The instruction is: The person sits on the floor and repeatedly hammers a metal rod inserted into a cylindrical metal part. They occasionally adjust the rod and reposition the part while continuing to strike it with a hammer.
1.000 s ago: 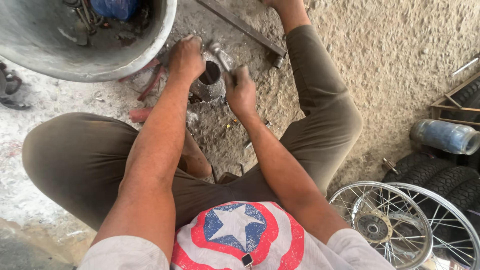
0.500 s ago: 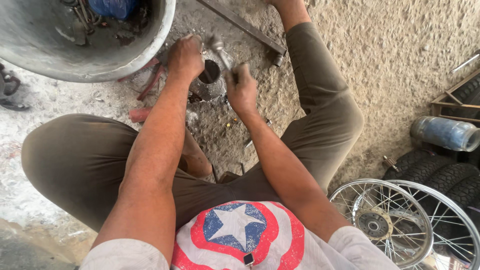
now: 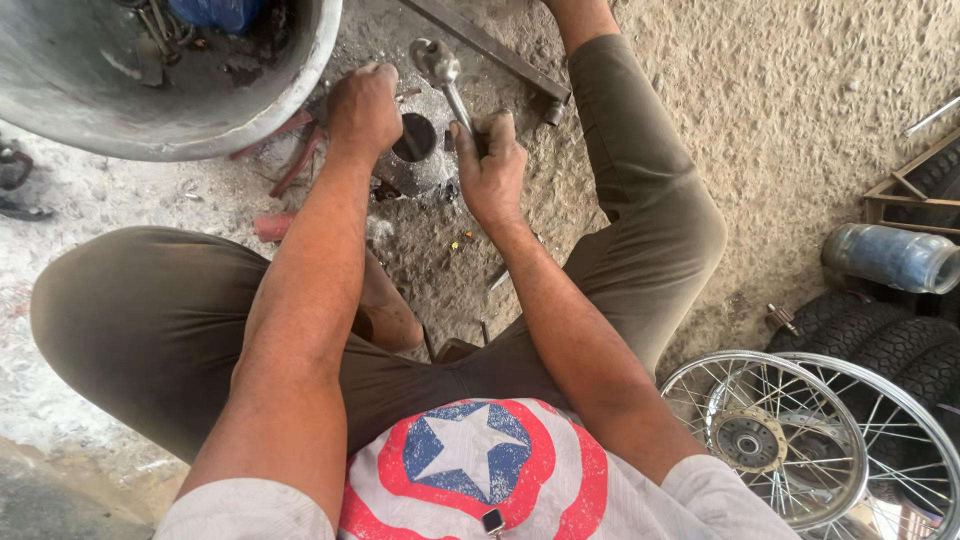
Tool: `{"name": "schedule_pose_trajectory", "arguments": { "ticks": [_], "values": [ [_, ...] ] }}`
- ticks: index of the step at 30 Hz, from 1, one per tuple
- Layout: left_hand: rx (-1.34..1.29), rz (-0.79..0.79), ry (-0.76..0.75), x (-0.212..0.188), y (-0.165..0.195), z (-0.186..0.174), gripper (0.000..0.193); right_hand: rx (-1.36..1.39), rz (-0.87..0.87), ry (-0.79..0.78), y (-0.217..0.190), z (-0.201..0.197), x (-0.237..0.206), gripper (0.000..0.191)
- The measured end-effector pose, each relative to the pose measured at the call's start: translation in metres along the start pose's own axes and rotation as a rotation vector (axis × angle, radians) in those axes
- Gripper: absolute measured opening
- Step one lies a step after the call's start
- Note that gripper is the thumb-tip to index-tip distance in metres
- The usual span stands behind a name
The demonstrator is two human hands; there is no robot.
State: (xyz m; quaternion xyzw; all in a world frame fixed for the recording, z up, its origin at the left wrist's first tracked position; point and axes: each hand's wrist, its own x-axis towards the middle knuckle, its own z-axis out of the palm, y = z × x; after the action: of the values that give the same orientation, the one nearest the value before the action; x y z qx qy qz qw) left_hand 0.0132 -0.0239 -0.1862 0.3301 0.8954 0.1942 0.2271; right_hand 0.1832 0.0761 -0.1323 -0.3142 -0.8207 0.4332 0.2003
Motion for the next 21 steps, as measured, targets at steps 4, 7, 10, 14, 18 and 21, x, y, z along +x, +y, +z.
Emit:
{"name": "schedule_pose_trajectory", "arguments": {
  "ticks": [4, 7, 10, 14, 18, 21],
  "values": [
    [0.013, -0.032, -0.014, 0.000, 0.002, -0.002, 0.014, -0.186, 0.055, -0.100, 0.009, 0.013, -0.004, 0.023],
    [0.020, -0.052, -0.024, -0.001, 0.004, -0.004, 0.021, -0.209, 0.215, -0.191, 0.011, 0.016, -0.007, 0.024],
    [0.005, -0.071, -0.056, -0.005, 0.006, -0.007, 0.022, 0.004, 0.142, -0.068, 0.012, 0.009, -0.005, 0.022],
    [-0.027, -0.040, -0.028, -0.008, 0.005, -0.011, 0.019, 0.088, 0.267, 0.025, 0.014, 0.000, 0.002, 0.023],
    [-0.132, 0.032, 0.037, -0.011, 0.005, -0.013, 0.012, -0.005, 0.567, 0.080, 0.023, -0.005, 0.000, 0.023],
    [-0.245, 0.034, 0.069, -0.013, 0.011, -0.017, 0.017, -0.194, 0.670, -0.003, 0.031, -0.013, -0.011, 0.021]
  ]
}}
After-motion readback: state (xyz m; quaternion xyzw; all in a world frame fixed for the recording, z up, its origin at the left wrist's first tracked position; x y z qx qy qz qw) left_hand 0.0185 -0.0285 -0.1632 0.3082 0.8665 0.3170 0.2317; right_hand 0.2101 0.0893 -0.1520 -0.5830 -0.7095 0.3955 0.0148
